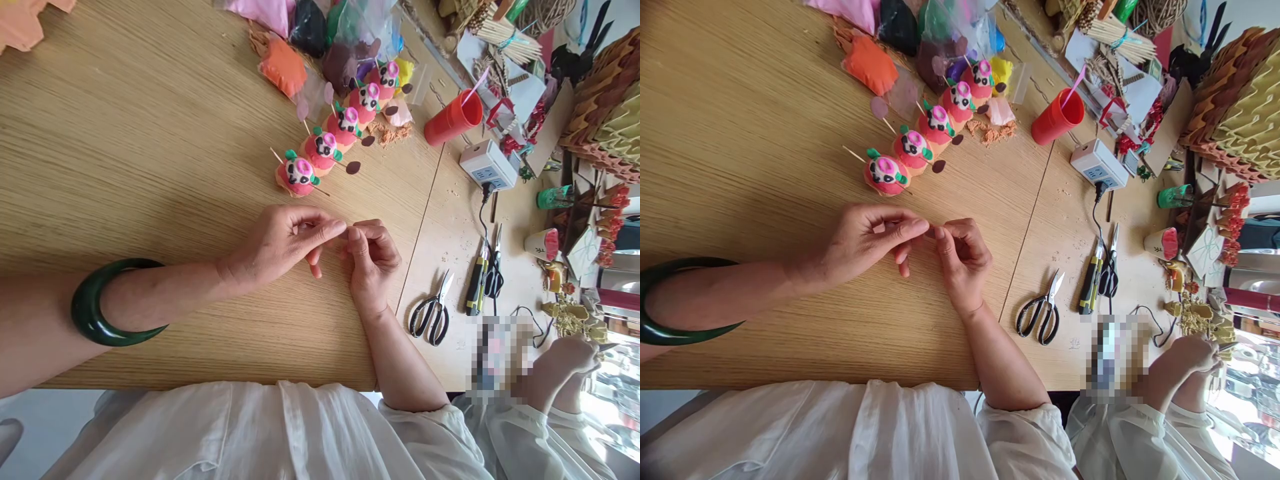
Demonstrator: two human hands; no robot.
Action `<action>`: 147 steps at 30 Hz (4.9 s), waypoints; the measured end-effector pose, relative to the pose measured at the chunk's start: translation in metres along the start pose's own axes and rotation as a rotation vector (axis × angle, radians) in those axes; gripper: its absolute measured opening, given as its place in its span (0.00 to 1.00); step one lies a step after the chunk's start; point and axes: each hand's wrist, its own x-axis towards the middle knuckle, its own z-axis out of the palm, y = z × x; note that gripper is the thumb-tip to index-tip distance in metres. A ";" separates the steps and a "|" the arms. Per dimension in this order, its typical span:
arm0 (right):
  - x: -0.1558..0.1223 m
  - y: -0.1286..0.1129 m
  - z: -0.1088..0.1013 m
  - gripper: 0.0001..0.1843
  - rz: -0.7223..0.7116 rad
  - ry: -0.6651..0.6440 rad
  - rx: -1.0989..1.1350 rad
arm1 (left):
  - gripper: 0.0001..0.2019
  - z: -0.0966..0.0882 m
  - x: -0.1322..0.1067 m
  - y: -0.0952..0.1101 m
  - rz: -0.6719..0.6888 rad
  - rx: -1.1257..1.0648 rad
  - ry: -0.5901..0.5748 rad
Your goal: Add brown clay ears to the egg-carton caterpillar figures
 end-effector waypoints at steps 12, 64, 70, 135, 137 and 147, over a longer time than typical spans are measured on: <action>-0.001 -0.003 0.002 0.17 0.110 0.004 0.025 | 0.12 0.000 0.003 -0.003 0.007 -0.088 0.057; -0.002 0.000 0.003 0.10 0.092 -0.100 0.084 | 0.10 0.001 0.001 -0.007 0.035 -0.123 0.069; -0.003 -0.005 0.002 0.12 0.129 -0.123 0.080 | 0.08 0.002 0.000 0.000 0.058 -0.043 0.111; -0.002 -0.003 0.002 0.13 0.096 -0.044 0.018 | 0.10 0.001 0.002 0.002 0.032 -0.007 0.089; -0.001 -0.003 0.002 0.11 0.081 -0.051 0.052 | 0.12 0.000 0.002 0.001 0.041 -0.021 0.081; -0.002 -0.007 0.002 0.13 0.109 -0.093 0.042 | 0.10 0.001 0.001 0.001 0.021 -0.067 0.119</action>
